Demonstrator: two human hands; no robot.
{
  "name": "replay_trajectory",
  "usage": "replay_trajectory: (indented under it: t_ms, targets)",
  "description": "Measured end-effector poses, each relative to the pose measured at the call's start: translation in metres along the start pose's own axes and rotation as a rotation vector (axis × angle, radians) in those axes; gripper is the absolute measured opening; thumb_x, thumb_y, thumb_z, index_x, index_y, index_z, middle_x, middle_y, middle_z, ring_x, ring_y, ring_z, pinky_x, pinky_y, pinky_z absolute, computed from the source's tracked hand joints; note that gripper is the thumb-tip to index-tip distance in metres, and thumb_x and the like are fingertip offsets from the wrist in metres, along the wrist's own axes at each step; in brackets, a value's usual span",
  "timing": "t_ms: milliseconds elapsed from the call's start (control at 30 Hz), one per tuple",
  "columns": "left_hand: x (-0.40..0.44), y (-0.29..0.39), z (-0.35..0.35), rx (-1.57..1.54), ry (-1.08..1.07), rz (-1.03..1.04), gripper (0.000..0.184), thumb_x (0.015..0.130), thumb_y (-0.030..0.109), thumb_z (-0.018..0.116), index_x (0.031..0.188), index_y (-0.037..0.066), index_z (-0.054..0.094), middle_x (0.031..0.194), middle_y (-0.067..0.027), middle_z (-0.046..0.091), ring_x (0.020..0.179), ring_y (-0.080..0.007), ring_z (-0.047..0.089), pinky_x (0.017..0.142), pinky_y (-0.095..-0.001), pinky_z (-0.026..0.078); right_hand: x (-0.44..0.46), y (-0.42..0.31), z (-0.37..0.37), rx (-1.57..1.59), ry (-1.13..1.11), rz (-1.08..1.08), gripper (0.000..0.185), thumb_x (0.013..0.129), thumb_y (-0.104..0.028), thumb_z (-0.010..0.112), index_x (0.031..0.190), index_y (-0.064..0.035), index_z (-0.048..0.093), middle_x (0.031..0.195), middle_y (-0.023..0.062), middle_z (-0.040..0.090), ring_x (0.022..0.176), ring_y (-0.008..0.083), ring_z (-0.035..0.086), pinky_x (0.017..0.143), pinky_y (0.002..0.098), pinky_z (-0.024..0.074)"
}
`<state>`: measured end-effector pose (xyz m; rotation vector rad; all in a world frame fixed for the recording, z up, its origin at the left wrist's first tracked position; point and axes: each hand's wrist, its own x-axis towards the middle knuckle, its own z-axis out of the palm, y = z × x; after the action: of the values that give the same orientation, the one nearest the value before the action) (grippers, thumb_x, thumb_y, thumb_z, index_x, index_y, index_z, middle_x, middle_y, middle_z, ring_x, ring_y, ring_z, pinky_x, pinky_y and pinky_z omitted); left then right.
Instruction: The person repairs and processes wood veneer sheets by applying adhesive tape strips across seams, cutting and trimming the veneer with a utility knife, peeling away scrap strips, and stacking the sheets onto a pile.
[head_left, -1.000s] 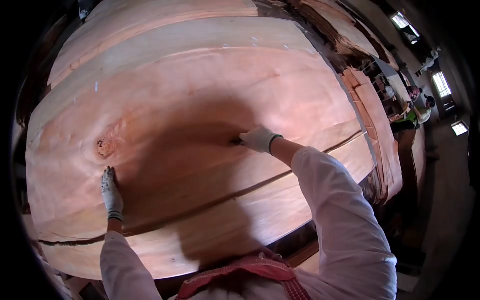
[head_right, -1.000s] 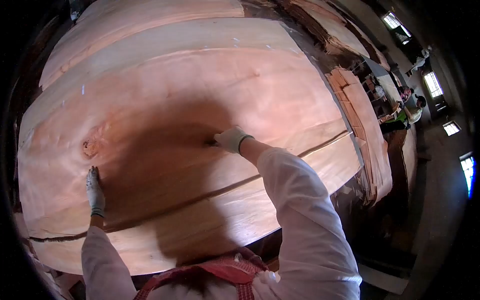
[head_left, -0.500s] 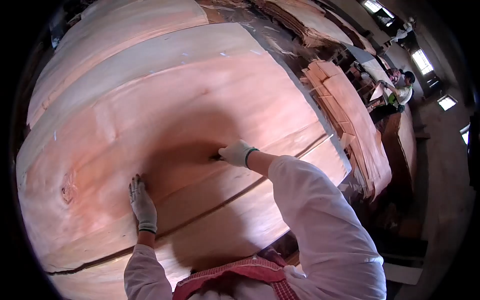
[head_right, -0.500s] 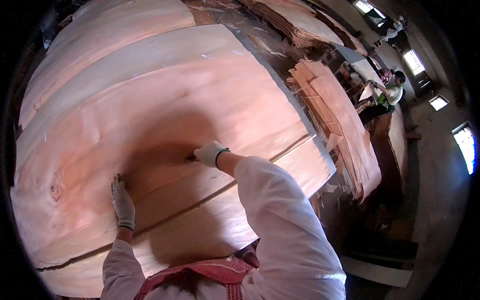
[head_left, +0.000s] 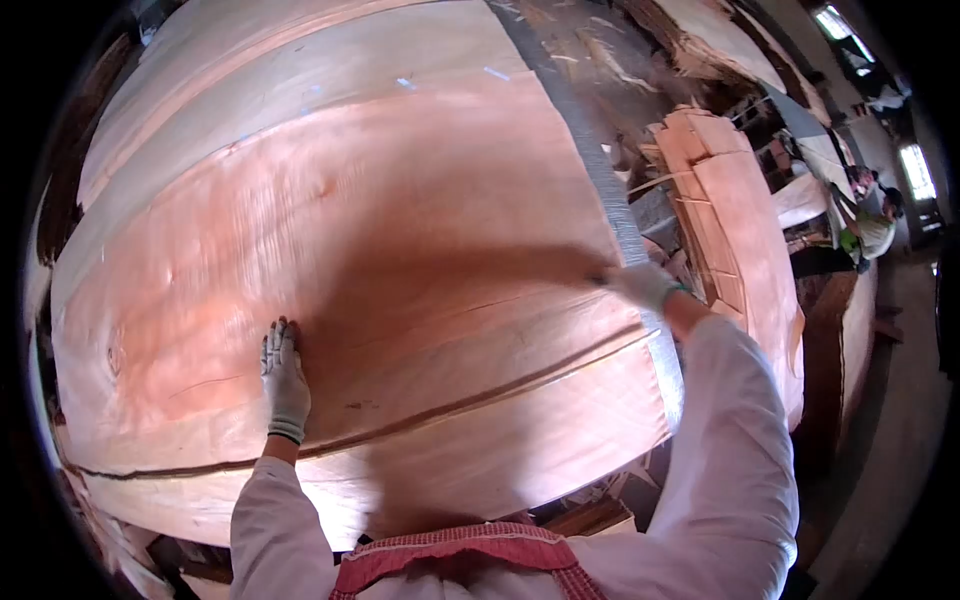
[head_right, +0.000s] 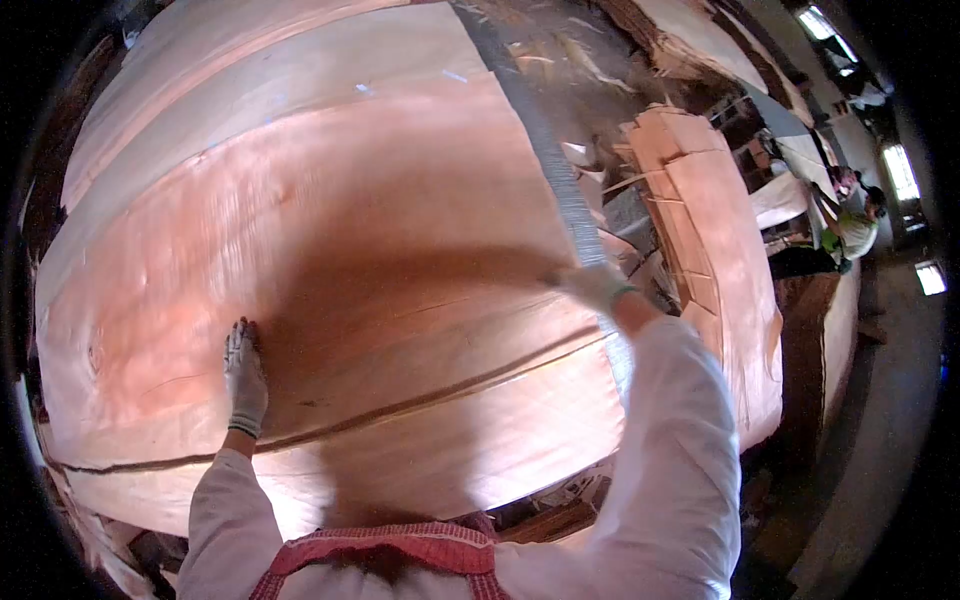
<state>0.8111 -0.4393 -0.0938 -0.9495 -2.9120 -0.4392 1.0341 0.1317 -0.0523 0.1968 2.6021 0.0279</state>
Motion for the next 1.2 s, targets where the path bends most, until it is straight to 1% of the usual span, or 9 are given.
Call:
replay_trajectory:
  t_ms: [133, 167, 267, 300, 400, 567, 833, 1033, 1200]
  targets:
    - [-0.001, -0.003, 0.016, -0.023, 0.023, -0.025, 0.047, 0.095, 0.004, 0.039, 0.142, 0.004, 0.04, 0.15, -0.0126, 0.037, 0.14, -0.031, 0.031, 0.118, -0.0429, 0.019, -0.045, 0.155, 0.084, -0.237, -0.205, 0.602, 0.056, 0.091, -0.026, 0.05, 0.145, -0.0307, 0.038, 0.103, 0.0174, 0.069, 0.089, 0.0327, 0.069, 0.075, 0.0496, 0.0529]
    - [-0.001, -0.013, 0.015, -0.036, 0.065, -0.046, 0.047, 0.095, 0.005, 0.038, 0.142, 0.003, 0.04, 0.151, -0.0124, 0.036, 0.141, -0.0302, 0.03, 0.119, -0.0425, 0.019, -0.076, 0.234, 0.188, -0.524, 0.604, 0.231, 0.032, 0.093, -0.024, 0.049, 0.123, -0.0151, 0.059, 0.093, 0.0129, 0.069, 0.065, 0.033, 0.065, 0.055, 0.0477, 0.0533]
    - [-0.038, -0.02, 0.008, 0.978, -0.381, -0.082, 0.05, 0.094, 0.005, 0.032, 0.144, -0.001, 0.034, 0.15, -0.0141, 0.035, 0.142, -0.0288, 0.027, 0.118, -0.0377, 0.022, -0.003, 0.142, 0.111, 0.227, 0.574, 0.397, 0.038, 0.097, -0.027, 0.047, 0.13, -0.0103, 0.055, 0.111, 0.0185, 0.063, 0.093, 0.0324, 0.06, 0.078, 0.0435, 0.0487]
    - [-0.062, -0.054, 0.032, 0.076, 0.026, -0.126, 0.049, 0.095, 0.007, 0.031, 0.143, -0.004, 0.033, 0.146, -0.019, 0.037, 0.139, -0.0313, 0.03, 0.117, -0.0389, 0.024, 0.027, 0.092, 0.086, 0.397, 0.656, 0.347, 0.04, 0.098, -0.028, 0.046, 0.133, -0.0087, 0.053, 0.117, 0.0203, 0.061, 0.103, 0.0323, 0.059, 0.086, 0.042, 0.0472]
    - [-0.02, -0.02, 0.018, 0.607, -0.019, 0.02, 0.048, 0.095, 0.011, 0.035, 0.141, -0.002, 0.035, 0.144, -0.0174, 0.041, 0.138, -0.0303, 0.035, 0.116, -0.043, 0.026, 0.063, -0.065, 0.004, 0.598, 0.777, 0.102, 0.025, 0.096, -0.02, 0.052, 0.112, -0.0011, 0.059, 0.101, 0.019, 0.061, 0.088, 0.029, 0.058, 0.079, 0.0389, 0.047]
    - [-0.012, -0.011, 0.008, 0.075, 0.114, 0.044, 0.041, 0.092, 0.009, 0.039, 0.131, 0.001, 0.047, 0.143, -0.0162, 0.043, 0.137, -0.0317, 0.036, 0.117, -0.0431, 0.024, 0.089, -0.28, -0.077, 0.738, 0.72, -0.369, 0.025, 0.092, -0.018, 0.057, 0.077, 0.0021, 0.055, 0.078, 0.0169, 0.052, 0.069, 0.0317, 0.052, 0.063, 0.0432, 0.0409]
    - [-0.077, -0.021, -0.067, -0.233, 0.217, -0.036, 0.061, 0.084, 0.007, 0.052, 0.143, 0.002, 0.036, 0.15, -0.0154, 0.034, 0.141, -0.0308, 0.03, 0.118, -0.0406, 0.022, 0.127, -0.428, -0.083, 0.547, 0.716, -0.555, 0.029, 0.092, -0.025, 0.057, 0.08, 0.0018, 0.06, 0.083, 0.0198, 0.057, 0.074, 0.0388, 0.055, 0.065, 0.0484, 0.042]
    - [-0.24, -0.176, -0.078, -0.817, 0.446, -0.286, 0.056, 0.084, 0.007, 0.053, 0.139, 0.0, 0.041, 0.142, -0.0196, 0.042, 0.133, -0.0345, 0.039, 0.114, -0.0414, 0.029, 0.118, -0.559, -0.082, 0.485, 0.641, -0.533, 0.028, 0.092, -0.026, 0.059, 0.083, 0.0014, 0.062, 0.077, 0.0192, 0.058, 0.071, 0.0369, 0.057, 0.064, 0.0463, 0.0436]
    - [-0.379, -0.283, -0.161, -0.347, 0.213, -0.583, 0.046, 0.086, 0.006, 0.045, 0.132, -0.001, 0.047, 0.134, -0.0207, 0.05, 0.125, -0.0342, 0.047, 0.109, -0.0395, 0.034, 0.11, -0.758, -0.117, 0.708, 0.385, -0.547, 0.03, 0.093, -0.023, 0.058, 0.111, 0.0009, 0.064, 0.098, 0.0225, 0.066, 0.09, 0.035, 0.065, 0.079, 0.04, 0.049]
